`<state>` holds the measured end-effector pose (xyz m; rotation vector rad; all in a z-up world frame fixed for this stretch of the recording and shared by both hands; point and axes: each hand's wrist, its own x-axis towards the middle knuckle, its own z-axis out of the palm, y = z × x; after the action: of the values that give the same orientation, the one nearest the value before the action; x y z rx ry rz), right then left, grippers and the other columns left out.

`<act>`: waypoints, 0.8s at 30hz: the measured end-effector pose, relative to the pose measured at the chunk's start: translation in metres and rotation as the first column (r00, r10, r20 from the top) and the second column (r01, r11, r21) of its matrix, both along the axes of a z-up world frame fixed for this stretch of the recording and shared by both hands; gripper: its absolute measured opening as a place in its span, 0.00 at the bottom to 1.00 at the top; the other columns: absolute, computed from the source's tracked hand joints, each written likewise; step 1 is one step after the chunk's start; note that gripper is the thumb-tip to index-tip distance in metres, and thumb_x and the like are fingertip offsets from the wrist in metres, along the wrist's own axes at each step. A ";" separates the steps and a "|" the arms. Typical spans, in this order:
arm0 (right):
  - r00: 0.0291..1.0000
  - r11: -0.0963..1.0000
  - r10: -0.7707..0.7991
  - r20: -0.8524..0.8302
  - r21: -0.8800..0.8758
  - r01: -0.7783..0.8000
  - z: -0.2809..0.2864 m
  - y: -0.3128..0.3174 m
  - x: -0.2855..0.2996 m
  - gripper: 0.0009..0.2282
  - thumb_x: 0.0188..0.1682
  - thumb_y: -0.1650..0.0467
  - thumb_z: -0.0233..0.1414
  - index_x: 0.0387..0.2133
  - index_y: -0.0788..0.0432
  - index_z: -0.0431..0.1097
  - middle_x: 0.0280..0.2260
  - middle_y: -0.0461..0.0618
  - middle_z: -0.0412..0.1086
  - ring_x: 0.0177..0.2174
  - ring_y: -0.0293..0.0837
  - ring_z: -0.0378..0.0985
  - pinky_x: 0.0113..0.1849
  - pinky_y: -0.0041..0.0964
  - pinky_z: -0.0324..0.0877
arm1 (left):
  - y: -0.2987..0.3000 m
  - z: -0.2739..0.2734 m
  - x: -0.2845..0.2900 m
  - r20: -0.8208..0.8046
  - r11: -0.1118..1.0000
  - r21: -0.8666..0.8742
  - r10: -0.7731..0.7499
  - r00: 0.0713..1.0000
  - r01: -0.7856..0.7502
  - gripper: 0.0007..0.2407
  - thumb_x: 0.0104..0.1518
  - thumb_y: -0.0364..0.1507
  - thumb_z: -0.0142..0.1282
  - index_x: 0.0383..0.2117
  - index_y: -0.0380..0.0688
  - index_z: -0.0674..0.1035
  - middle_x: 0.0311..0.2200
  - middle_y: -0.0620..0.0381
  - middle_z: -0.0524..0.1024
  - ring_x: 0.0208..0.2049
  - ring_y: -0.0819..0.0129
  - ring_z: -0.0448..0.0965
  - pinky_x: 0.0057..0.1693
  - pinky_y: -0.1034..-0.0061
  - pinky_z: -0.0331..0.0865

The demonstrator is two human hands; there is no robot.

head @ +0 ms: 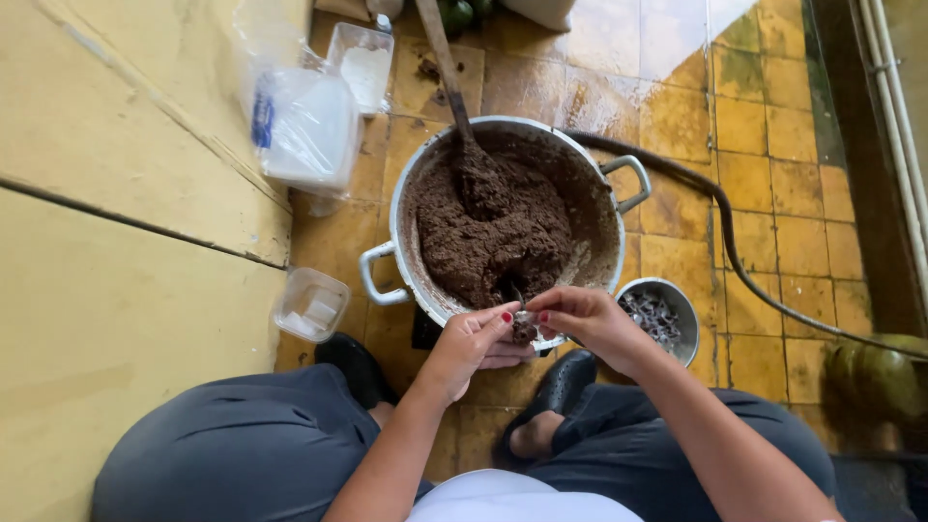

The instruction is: Filling small plastic containers with a brown food paste using a spoon

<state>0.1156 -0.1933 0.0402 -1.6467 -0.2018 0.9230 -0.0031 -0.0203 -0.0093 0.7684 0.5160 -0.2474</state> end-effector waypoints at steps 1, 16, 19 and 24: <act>1.000 1.000 0.008 -0.024 0.002 -0.008 -0.004 -0.001 0.000 0.09 0.48 0.82 0.54 0.41 0.72 0.78 0.31 0.60 0.79 0.30 0.45 0.80 0.36 0.39 0.80 | 0.000 -0.001 -0.001 0.006 1.000 -0.002 -0.017 1.000 0.017 0.19 0.64 0.34 0.57 0.59 0.41 0.77 0.35 0.40 0.83 0.38 0.42 0.86 0.46 0.53 0.80; 0.971 0.974 -0.227 -0.069 -0.018 0.226 -0.007 0.000 -0.009 0.12 0.44 0.84 0.56 0.42 0.74 0.76 0.26 0.59 0.73 0.25 0.45 0.77 0.28 0.41 0.81 | 0.000 -0.006 0.002 0.027 0.979 -0.062 0.195 0.980 -0.193 0.19 0.63 0.20 0.50 0.62 0.40 0.73 0.45 0.42 0.83 0.38 0.65 0.86 0.50 0.62 0.82; 0.992 0.992 -0.118 0.033 -0.051 0.120 -0.013 -0.002 -0.010 0.14 0.42 0.85 0.54 0.42 0.73 0.78 0.23 0.60 0.72 0.24 0.45 0.74 0.26 0.42 0.80 | -0.002 -0.003 0.002 0.050 0.986 0.058 0.154 0.987 -0.157 0.19 0.64 0.20 0.47 0.63 0.42 0.72 0.45 0.39 0.82 0.38 0.55 0.87 0.47 0.60 0.83; 0.889 0.993 0.107 0.445 -0.090 -0.075 -0.004 0.005 -0.014 0.16 0.43 0.82 0.51 0.43 0.62 0.81 0.22 0.51 0.70 0.23 0.40 0.72 0.27 0.36 0.73 | -0.011 -0.017 0.003 0.050 0.985 0.046 0.162 0.986 -0.164 0.19 0.65 0.21 0.45 0.63 0.44 0.71 0.44 0.39 0.82 0.36 0.52 0.87 0.44 0.60 0.83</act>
<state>0.1019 -0.1879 0.0363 -1.9150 -0.5738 0.6071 0.0000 -0.0311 -0.0260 0.7740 0.5400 -0.0651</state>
